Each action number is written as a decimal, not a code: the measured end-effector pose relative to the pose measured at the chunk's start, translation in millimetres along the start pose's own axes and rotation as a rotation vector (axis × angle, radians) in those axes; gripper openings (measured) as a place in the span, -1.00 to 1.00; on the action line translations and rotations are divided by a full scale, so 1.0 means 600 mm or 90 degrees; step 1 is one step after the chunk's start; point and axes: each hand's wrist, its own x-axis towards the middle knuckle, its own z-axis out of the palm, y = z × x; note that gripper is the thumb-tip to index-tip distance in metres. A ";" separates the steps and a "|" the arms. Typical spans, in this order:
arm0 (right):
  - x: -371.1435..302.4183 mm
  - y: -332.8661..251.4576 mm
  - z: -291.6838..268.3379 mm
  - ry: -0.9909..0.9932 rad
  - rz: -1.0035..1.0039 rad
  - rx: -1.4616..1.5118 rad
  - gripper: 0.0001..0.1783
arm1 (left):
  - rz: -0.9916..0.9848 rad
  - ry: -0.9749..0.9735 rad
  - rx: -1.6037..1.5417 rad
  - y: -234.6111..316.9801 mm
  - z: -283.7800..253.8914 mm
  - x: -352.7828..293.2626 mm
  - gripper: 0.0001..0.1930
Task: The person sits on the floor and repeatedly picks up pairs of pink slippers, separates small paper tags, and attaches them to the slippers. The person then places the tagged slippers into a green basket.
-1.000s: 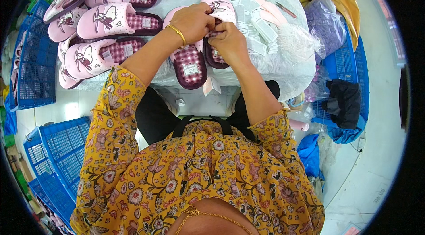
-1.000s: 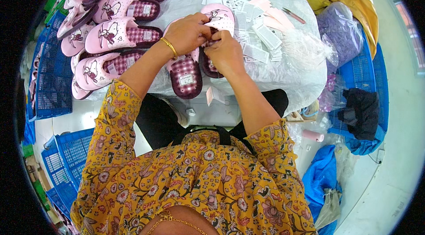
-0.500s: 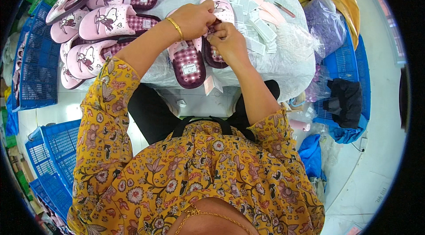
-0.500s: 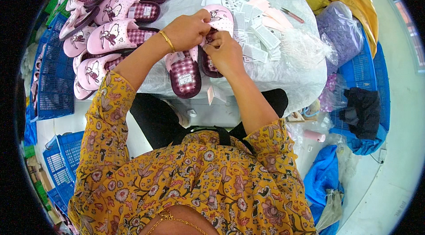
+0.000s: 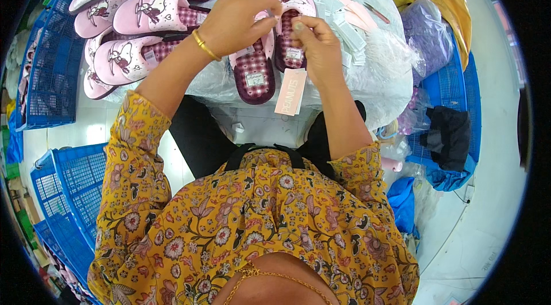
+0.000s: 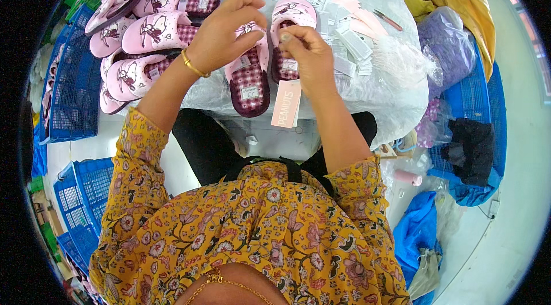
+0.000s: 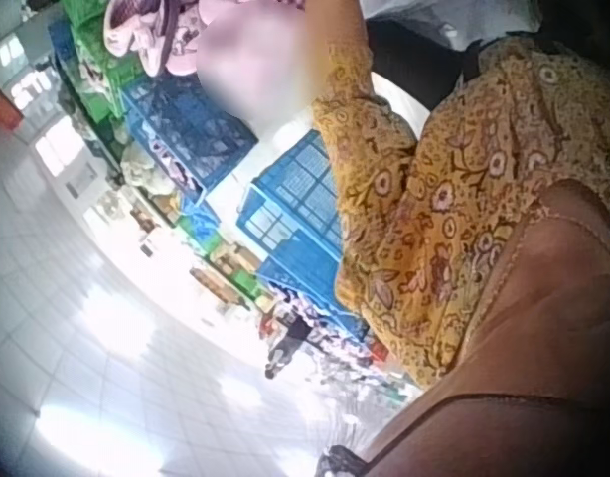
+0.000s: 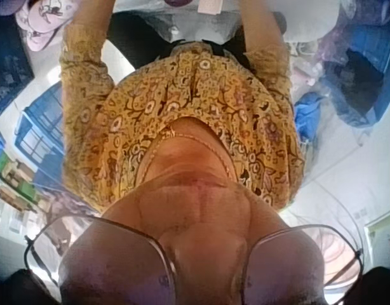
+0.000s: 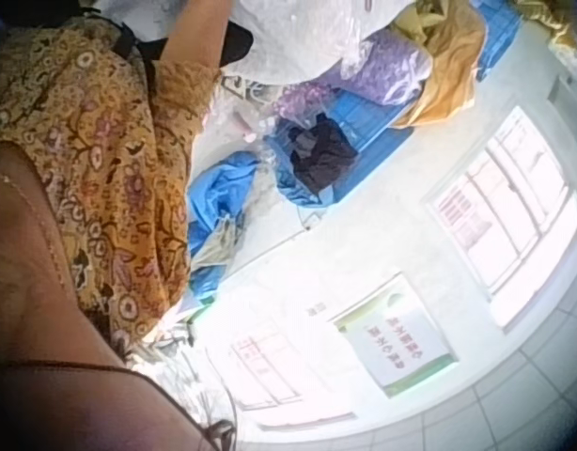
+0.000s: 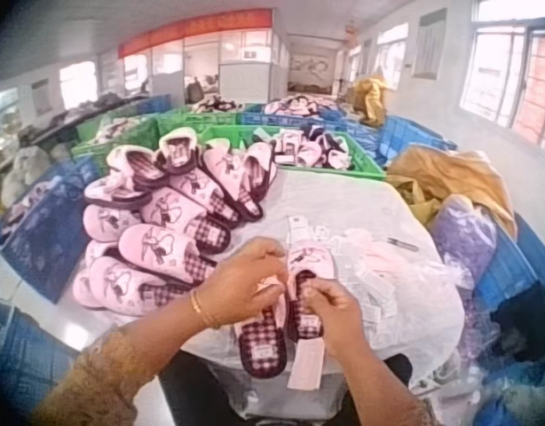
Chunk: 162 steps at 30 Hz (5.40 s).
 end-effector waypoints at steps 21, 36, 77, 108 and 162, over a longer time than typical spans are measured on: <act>-0.036 -0.007 0.055 -0.107 0.032 -0.660 -0.61 | -0.183 -0.142 0.023 -0.031 0.063 -0.107 -0.61; -0.024 0.002 0.060 -0.089 0.070 -0.703 -0.61 | -0.180 -0.119 0.022 -0.031 0.066 -0.110 -0.61; -0.016 0.010 0.065 -0.081 0.059 -0.760 -0.66 | -0.185 -0.070 -0.051 -0.044 0.080 -0.116 -0.81; -0.084 -0.044 -0.034 0.039 -0.068 -0.508 -0.74 | 0.044 -0.334 0.187 -0.052 0.049 -0.048 -0.78; -0.071 -0.006 -0.047 0.028 -0.261 -0.515 -0.86 | -0.411 -0.095 -0.496 0.043 0.078 -0.052 -0.88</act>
